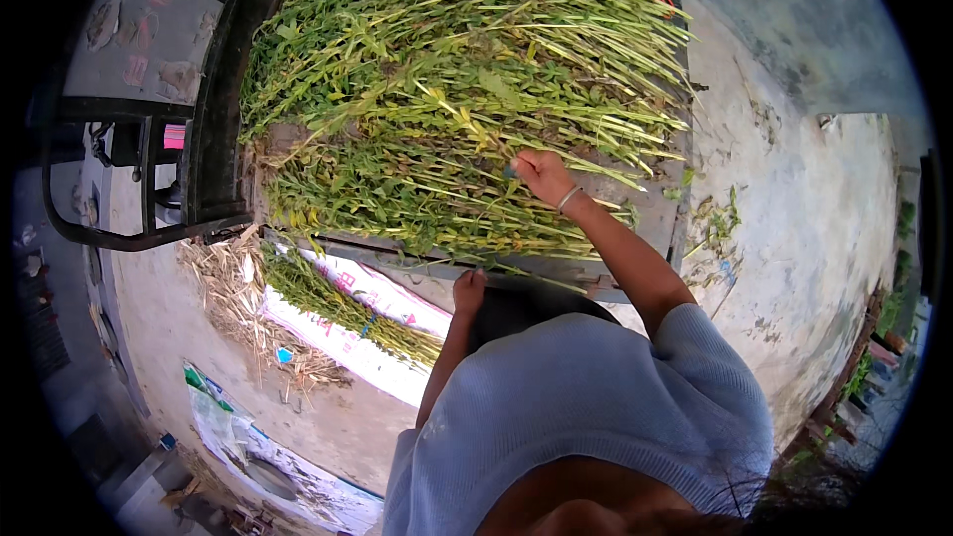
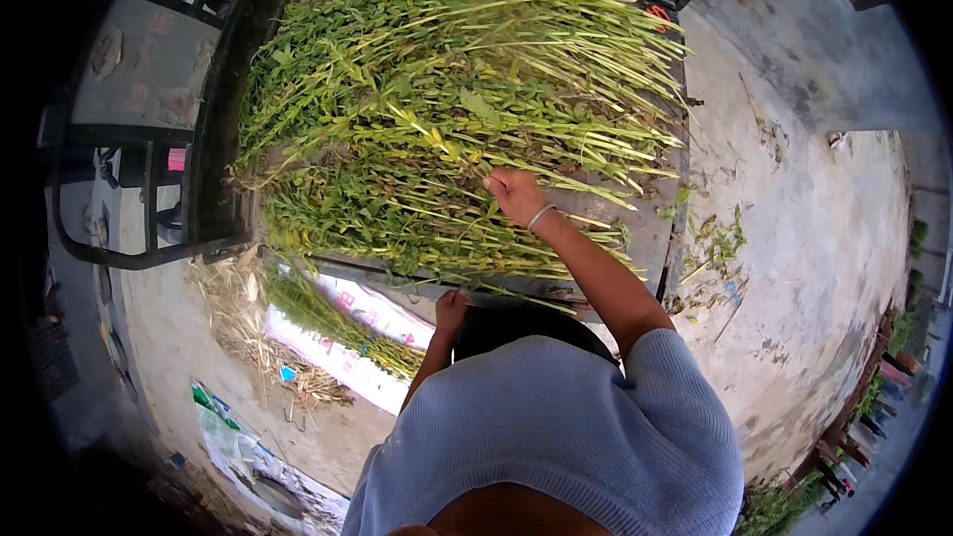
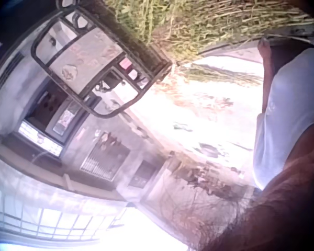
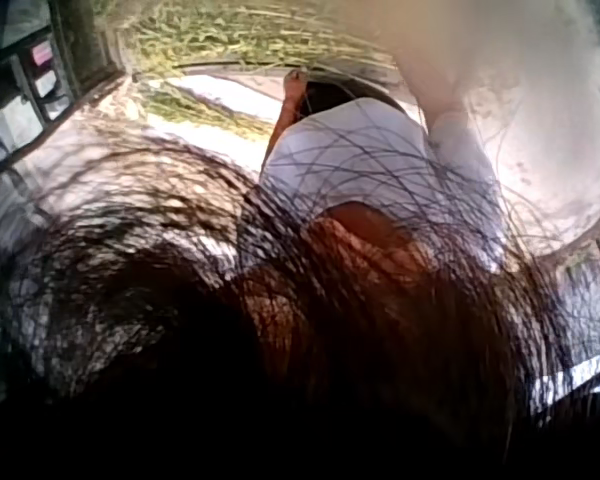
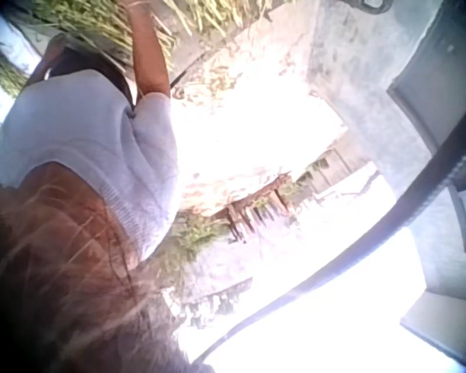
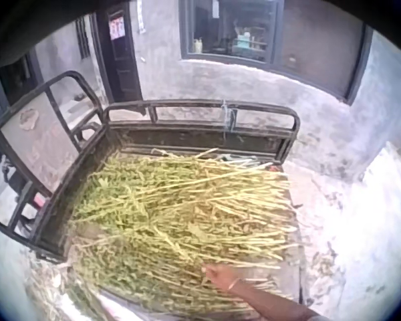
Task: The person gathers long green plant stems from a metal cart, aligns them into bundles, and secures them with a blue plastic tie. The person then places the completed bundle onto a white sack on the ground.
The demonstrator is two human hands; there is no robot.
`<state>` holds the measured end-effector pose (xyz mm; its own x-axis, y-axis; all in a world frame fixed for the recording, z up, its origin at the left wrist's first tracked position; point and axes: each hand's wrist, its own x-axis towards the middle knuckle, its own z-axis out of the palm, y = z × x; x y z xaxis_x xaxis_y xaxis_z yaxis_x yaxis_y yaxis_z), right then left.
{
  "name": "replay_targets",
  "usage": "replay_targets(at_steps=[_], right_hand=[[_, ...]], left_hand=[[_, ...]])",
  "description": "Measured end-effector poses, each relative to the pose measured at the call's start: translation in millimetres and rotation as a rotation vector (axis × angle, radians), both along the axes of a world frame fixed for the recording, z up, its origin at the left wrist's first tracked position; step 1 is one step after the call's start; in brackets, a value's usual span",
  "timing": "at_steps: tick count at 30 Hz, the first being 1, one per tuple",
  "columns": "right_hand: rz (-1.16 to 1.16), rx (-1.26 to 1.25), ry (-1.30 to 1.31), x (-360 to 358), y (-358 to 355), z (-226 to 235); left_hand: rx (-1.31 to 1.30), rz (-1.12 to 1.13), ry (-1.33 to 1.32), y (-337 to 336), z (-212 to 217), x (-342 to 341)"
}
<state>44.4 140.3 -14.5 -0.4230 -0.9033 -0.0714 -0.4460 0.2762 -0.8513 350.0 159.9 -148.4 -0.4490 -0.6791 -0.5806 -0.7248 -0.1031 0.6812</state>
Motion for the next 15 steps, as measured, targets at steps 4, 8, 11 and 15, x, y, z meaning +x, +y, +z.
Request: replay_targets(at_steps=[4,8,11,15], right_hand=[[0.339,0.252,0.134,-23,14,-33],[0.297,0.142,-0.191,-2,53,-4],[0.224,0.121,-0.340,8,97,8],[0.173,0.149,-0.021,6,140,29]], left_hand=[[-0.013,-0.035,-0.018,-3,-5,-2],[-0.111,-0.001,0.052,2,-15,5],[-0.033,0.009,0.081,-1,-8,3],[-0.082,-0.009,0.093,3,-19,9]])
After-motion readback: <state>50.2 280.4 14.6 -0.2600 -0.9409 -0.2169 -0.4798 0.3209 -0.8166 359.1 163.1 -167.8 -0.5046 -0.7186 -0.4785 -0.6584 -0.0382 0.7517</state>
